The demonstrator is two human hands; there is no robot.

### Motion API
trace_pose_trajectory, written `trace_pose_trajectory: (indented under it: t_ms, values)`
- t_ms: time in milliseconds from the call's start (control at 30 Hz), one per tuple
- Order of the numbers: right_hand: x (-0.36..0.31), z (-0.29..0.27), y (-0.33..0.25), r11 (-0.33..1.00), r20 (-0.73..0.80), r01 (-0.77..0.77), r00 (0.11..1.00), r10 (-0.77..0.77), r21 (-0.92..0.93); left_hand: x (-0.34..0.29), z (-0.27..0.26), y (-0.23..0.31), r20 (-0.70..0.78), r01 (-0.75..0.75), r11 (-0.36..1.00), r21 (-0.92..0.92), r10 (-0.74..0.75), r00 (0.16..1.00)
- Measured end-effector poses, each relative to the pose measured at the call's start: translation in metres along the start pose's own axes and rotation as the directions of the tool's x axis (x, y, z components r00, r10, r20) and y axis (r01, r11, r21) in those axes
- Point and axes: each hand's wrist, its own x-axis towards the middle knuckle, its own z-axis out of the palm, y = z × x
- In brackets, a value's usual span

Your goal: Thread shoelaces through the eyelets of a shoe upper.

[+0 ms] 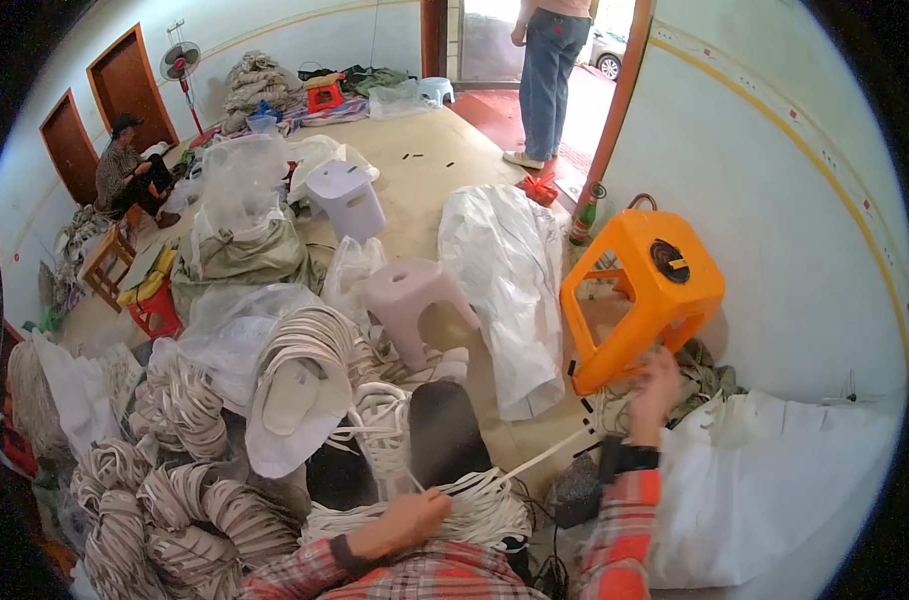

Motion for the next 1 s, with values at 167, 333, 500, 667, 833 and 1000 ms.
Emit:
trace_pose_trajectory:
  t_ms: [167,333,500,667,833,1000]
  values:
    - [-0.175,0.13,0.093,0.712,0.605,-0.336,0.377,0.702,-0.617,-0.013,-0.024,-0.027,-0.414,0.268,0.904,-0.333,-0.396,0.82]
    - [-0.23,0.156,0.12,0.434,0.868,0.754,0.462,0.182,-0.492,0.008,-0.048,-0.057,-0.307,0.517,0.783,-0.346,-0.615,0.726]
    - [-0.235,0.16,0.119,0.214,0.914,0.888,0.392,0.107,-0.406,0.008,-0.043,-0.07,-0.237,0.506,0.821,-0.266,-0.564,0.791]
    - [-0.237,0.165,0.116,0.177,0.916,0.906,0.352,0.193,-0.386,0.012,-0.051,-0.085,-0.084,0.463,0.807,-0.368,-0.524,0.847]
    - [-0.238,0.166,0.118,0.122,0.909,0.918,0.341,0.24,-0.376,0.012,-0.07,-0.092,0.186,0.46,0.633,-0.623,-0.451,0.873]
    - [-0.237,0.163,0.123,0.286,0.913,0.886,0.28,0.297,-0.365,0.016,-0.081,-0.11,0.261,0.389,0.738,-0.551,-0.29,0.92]
